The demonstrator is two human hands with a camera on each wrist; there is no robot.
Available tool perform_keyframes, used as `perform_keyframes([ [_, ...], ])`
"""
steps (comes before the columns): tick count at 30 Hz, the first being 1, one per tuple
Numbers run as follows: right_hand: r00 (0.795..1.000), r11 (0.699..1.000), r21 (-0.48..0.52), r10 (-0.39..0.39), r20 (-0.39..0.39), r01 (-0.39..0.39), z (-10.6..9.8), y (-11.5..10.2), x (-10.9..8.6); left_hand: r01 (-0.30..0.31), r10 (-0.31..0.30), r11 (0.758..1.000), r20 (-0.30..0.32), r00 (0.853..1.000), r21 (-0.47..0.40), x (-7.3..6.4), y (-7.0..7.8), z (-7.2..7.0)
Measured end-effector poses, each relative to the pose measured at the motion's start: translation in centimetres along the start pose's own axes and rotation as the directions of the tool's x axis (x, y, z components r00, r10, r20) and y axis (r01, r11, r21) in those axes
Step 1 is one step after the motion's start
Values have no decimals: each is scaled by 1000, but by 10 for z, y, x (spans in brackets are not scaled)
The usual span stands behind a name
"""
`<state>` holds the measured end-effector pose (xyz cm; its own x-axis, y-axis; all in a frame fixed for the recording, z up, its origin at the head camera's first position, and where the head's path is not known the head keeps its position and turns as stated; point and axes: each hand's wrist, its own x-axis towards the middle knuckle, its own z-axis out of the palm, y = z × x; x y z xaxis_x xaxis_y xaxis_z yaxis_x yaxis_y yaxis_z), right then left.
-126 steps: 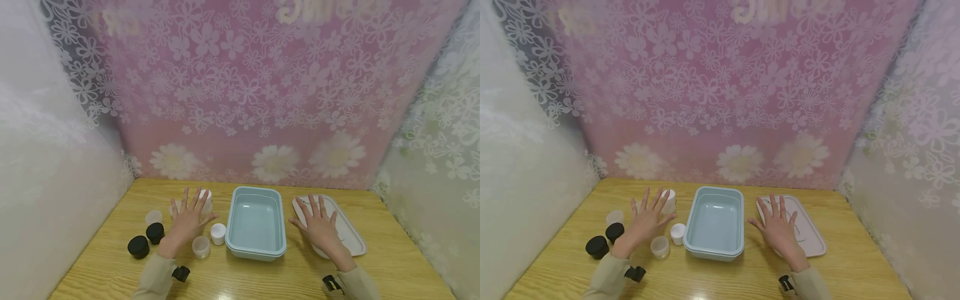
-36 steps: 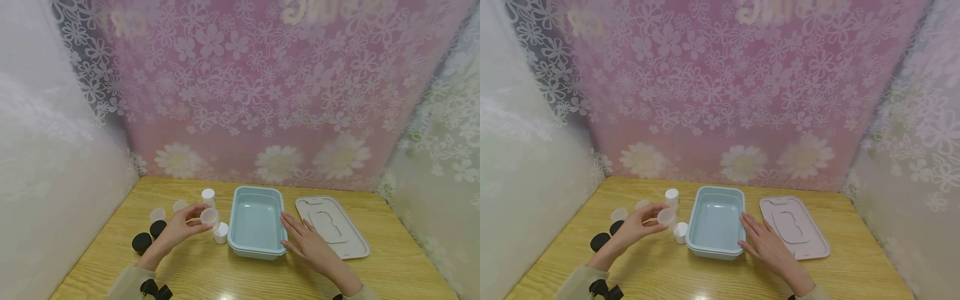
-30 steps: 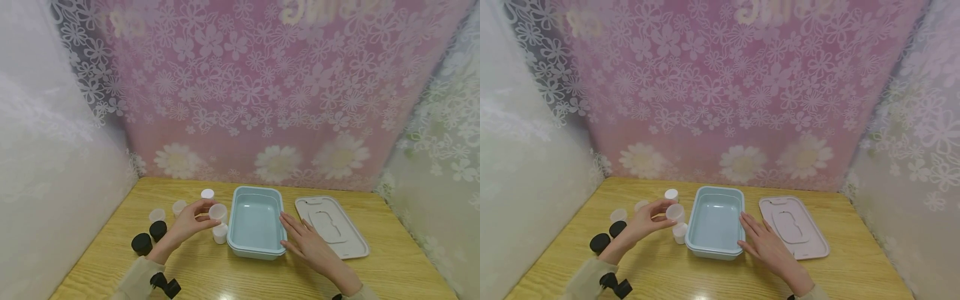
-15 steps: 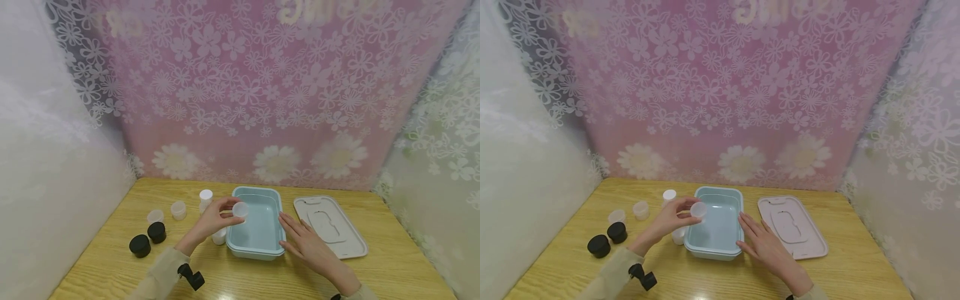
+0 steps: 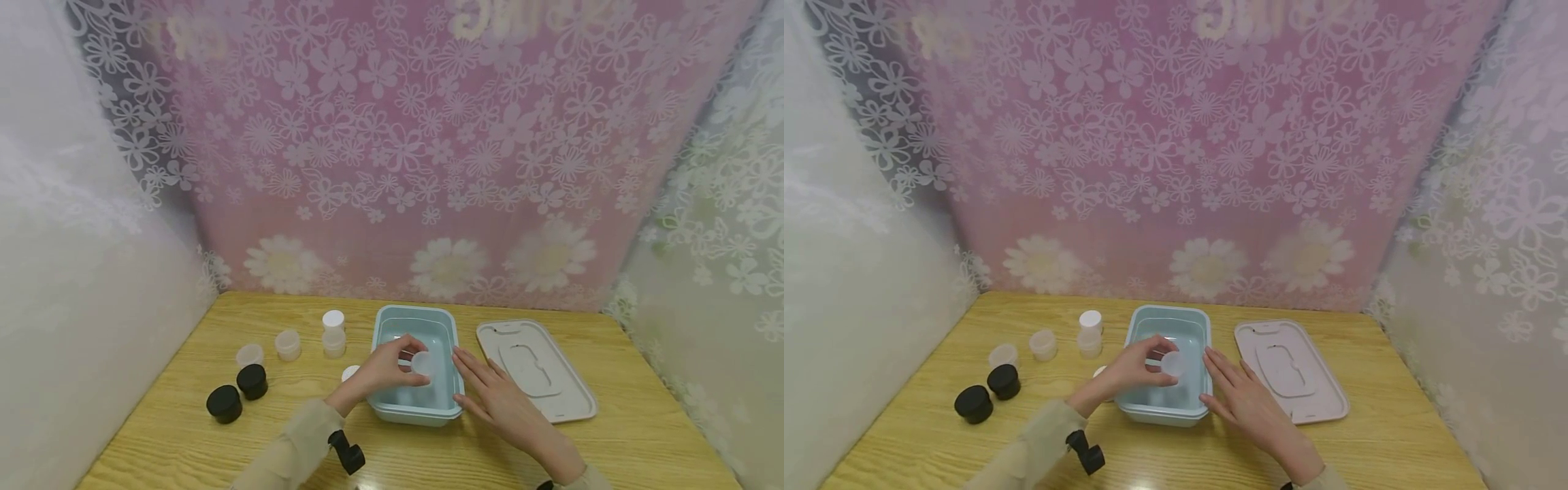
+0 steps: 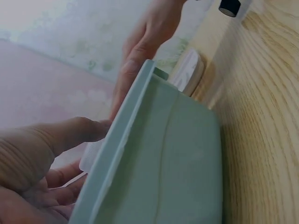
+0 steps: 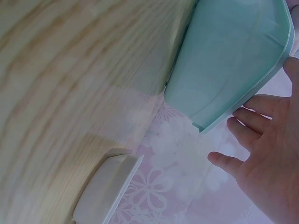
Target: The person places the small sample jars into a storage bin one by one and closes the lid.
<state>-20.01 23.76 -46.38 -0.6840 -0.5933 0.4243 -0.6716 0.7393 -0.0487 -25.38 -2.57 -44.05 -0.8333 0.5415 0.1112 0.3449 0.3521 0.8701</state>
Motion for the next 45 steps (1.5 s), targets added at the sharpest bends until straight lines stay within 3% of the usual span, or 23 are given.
perform_keyframes([
  [8, 1000, 1000, 12, 3, 12, -3, 1, -1, 1, 72, -82, 989, 74, 994, 130, 7, 0, 15],
  [15, 1000, 1000, 22, 2, 6, -2, 2, -2, 1, 114, -150, 966, 144, 978, 231, 6, 2, 21],
  [25, 1000, 1000, 23, 11, 12, -11, 1, -2, 1, 80, -143, 963, 238, 961, 257, 7, 3, 21],
  [28, 1000, 1000, 21, 12, 15, -12, 1, -2, 1, 54, -114, 965, 223, 968, 257, 9, 0, 20],
  [33, 1000, 1000, 14, 9, 8, -9, 1, -2, 1, 3, -23, 986, 116, 993, 167, 12, 1, 13],
  [37, 1000, 1000, 9, 4, -1, -4, 1, -1, 1, -13, 14, 999, 23, 1000, -39, 10, 4, 4],
  [41, 1000, 1000, 0, 2, -7, -2, 1, 0, 0, -35, 25, 969, -41, 999, -245, 7, 2, -2],
  [45, 1000, 1000, -9, 7, -9, -7, 2, 1, -1, -72, 39, 949, -112, 993, -308, 4, -4, -9],
])
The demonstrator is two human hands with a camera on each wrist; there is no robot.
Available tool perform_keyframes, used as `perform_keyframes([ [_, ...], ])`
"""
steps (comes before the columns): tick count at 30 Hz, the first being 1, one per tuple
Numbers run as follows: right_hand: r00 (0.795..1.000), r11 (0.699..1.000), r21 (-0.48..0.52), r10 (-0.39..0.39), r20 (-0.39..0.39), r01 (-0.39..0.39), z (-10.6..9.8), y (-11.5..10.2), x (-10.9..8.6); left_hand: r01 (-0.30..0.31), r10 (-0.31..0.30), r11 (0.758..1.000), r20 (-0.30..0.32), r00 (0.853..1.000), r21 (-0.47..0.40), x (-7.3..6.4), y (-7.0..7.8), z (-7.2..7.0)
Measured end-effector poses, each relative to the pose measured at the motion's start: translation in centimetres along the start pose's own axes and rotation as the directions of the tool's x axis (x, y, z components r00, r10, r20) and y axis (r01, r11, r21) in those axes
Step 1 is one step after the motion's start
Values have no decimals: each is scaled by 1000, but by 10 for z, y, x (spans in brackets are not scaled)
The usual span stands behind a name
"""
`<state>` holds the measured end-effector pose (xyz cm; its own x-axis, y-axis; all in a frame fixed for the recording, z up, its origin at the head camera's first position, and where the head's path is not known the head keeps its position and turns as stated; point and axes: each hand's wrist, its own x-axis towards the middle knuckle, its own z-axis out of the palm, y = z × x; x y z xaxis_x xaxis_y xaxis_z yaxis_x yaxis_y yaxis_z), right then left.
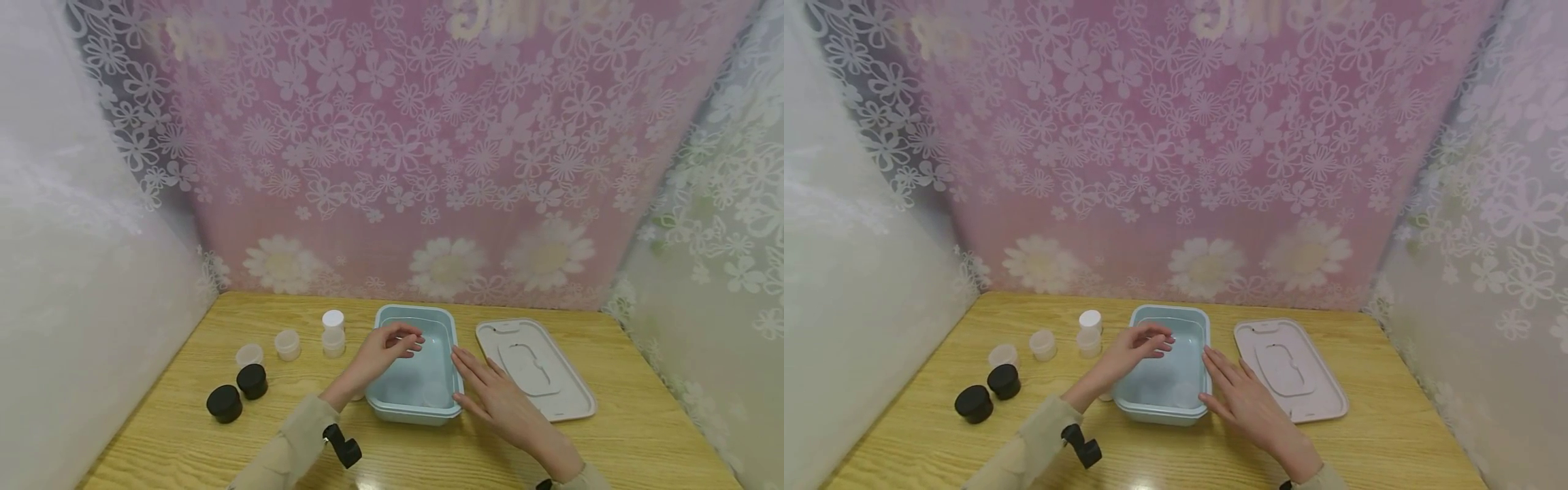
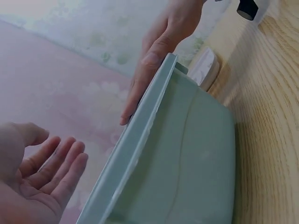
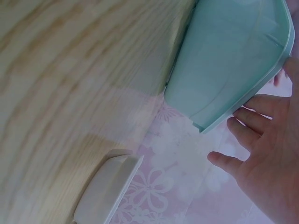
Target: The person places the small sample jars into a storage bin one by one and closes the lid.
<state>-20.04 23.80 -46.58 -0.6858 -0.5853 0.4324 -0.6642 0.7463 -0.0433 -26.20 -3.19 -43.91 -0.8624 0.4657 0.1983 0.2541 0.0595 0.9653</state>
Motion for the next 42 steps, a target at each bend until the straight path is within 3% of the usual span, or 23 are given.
perform_keyframes([
  [8, 1000, 1000, 4, 8, 9, -8, 0, -1, 0, -42, 35, 998, -125, 992, -57, -12, 4, -25],
  [14, 1000, 1000, 6, 18, 25, -18, -1, -1, 0, -75, 56, 994, -233, 971, -75, -26, 1, -51],
  [20, 999, 999, 25, 29, 27, -30, -2, 0, -1, -59, 71, 997, -286, 956, 48, -45, -8, -73],
  [24, 999, 999, 22, 29, 28, -29, -2, 0, -1, -11, 39, 993, -240, 970, 115, -59, -17, -83],
  [30, 999, 1000, 12, 27, 22, -28, -2, 1, -2, 27, -8, 978, -89, 996, 209, -71, -35, -91],
  [37, 999, 1000, 7, 26, 21, -27, -1, 0, -2, 21, -31, 974, 40, 999, 227, -73, -53, -90],
  [42, 1000, 1000, 11, 20, 18, -20, -1, -2, 0, 19, -33, 969, 54, 998, 244, -72, -57, -86],
])
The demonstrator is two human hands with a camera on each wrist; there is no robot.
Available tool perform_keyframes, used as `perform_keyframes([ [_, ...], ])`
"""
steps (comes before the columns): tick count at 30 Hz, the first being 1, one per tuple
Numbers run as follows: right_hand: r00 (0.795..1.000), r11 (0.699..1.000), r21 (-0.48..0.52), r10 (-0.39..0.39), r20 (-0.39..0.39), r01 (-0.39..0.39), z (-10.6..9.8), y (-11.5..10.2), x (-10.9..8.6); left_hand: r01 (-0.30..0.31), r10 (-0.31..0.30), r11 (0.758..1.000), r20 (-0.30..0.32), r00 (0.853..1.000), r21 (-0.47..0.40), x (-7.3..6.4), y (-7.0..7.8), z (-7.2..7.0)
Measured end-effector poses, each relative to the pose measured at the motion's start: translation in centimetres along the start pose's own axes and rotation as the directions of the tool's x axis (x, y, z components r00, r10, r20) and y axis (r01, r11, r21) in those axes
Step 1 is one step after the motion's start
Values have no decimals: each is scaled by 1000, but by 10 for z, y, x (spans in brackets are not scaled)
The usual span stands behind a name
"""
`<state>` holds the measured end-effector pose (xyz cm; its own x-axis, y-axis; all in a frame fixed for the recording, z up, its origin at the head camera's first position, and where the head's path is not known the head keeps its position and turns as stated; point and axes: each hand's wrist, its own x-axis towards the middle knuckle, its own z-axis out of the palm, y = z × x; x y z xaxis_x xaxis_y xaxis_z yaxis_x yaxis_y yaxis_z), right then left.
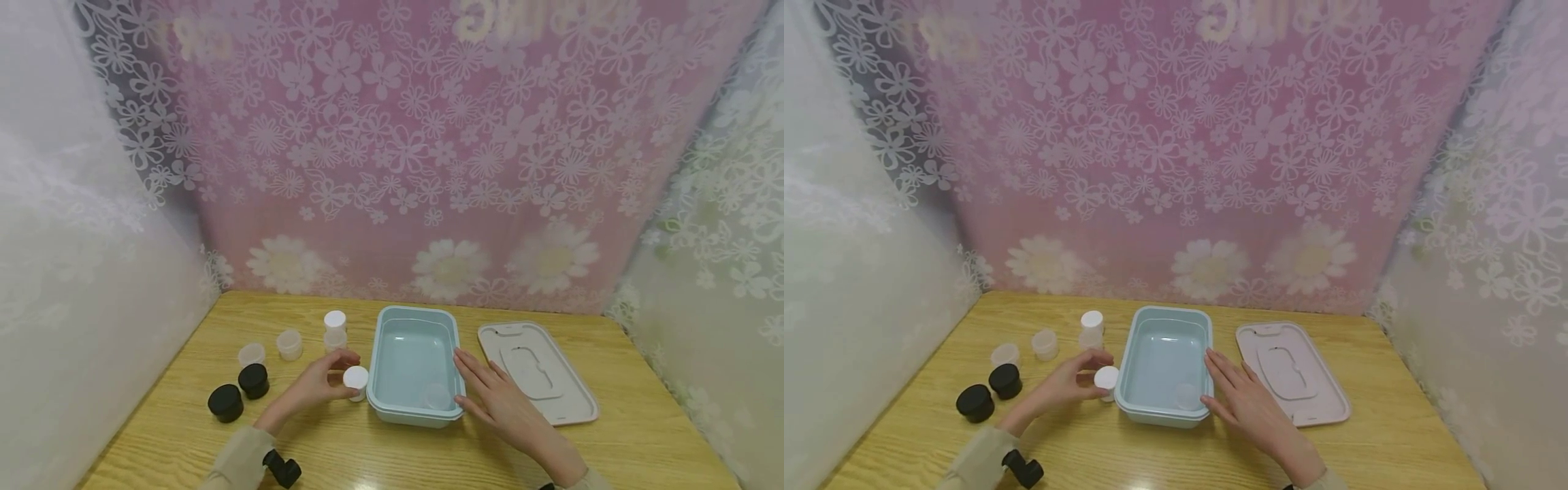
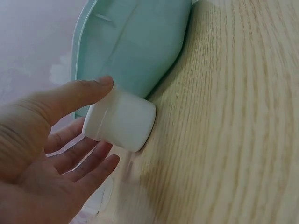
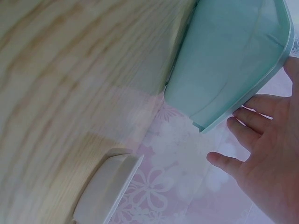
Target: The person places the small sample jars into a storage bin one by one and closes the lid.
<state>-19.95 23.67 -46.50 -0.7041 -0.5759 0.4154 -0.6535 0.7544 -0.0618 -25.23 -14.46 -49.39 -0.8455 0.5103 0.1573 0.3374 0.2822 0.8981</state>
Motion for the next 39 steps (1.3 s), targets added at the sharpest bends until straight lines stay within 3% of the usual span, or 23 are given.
perform_keyframes([
  [9, 1000, 1000, 21, 12, 2, -12, 2, -1, -1, 79, -79, 997, -13, 997, 12, -3, 6, 2],
  [15, 1000, 1000, 21, 16, 5, -16, 1, -1, -1, 106, -105, 994, -102, 989, -4, -4, 3, -2],
  [23, 1000, 1000, 13, 16, 4, -16, -1, -1, -1, 76, -73, 997, -192, 979, 9, -3, 20, -11],
  [32, 1000, 1000, 13, 8, 0, -8, -1, -1, -1, 47, -52, 999, -211, 976, -26, 3, 41, -11],
  [39, 1000, 1000, 9, 8, -3, -8, -1, -1, -1, 23, -33, 999, -245, 969, -41, 17, 55, -4],
])
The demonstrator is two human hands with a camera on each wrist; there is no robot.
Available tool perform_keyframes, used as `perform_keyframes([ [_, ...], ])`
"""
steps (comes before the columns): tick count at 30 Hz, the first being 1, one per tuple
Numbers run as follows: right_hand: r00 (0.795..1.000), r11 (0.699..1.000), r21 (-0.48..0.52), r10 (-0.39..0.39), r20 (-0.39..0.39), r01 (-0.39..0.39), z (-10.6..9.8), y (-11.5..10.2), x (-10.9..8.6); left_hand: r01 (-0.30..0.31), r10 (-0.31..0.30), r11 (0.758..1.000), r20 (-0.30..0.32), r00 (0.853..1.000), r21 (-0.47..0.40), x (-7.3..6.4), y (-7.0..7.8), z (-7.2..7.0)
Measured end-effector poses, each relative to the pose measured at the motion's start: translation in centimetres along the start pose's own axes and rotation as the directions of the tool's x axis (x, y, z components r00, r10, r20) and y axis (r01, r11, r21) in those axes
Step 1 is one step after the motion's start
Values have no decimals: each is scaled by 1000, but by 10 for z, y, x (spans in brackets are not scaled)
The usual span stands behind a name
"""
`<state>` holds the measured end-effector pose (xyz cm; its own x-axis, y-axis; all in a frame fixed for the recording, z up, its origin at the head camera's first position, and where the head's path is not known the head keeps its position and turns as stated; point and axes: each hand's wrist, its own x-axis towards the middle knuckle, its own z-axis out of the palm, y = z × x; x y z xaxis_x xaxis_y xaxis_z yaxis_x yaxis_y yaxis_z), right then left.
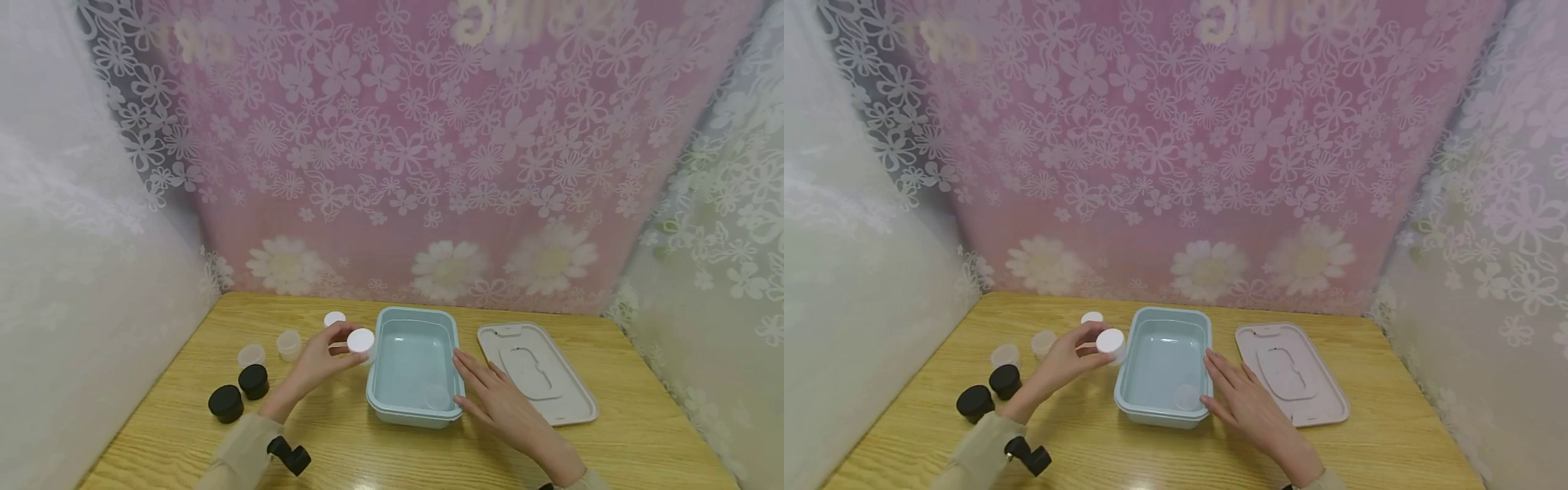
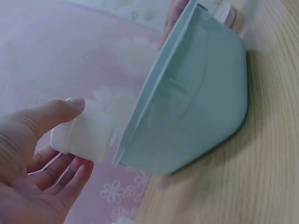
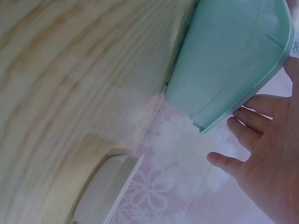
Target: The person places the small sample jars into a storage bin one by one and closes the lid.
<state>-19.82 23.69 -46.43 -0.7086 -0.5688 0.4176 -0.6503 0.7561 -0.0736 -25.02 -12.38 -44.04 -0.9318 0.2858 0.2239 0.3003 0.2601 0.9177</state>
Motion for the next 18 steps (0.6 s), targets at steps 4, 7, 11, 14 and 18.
perform_keyframes([
  [4, 1000, 1000, 3, 4, 6, -4, 0, 0, -1, -33, 33, 999, -3, 999, -21, 8, 8, 11],
  [7, 1000, 1000, 6, 7, 12, -7, 0, 0, -1, -56, 56, 998, 9, 998, -31, 14, 13, 21],
  [11, 1000, 1000, 6, 8, 15, -8, 0, 0, -1, -79, 80, 996, 26, 996, -35, 22, 17, 35],
  [14, 1000, 1000, 0, 4, 13, -4, 0, 1, -1, -85, 86, 996, 39, 996, -34, 26, 21, 45],
  [18, 1000, 1000, -11, 1, 15, -1, 1, 1, -1, -84, 85, 996, 51, 995, -25, 30, 24, 59],
])
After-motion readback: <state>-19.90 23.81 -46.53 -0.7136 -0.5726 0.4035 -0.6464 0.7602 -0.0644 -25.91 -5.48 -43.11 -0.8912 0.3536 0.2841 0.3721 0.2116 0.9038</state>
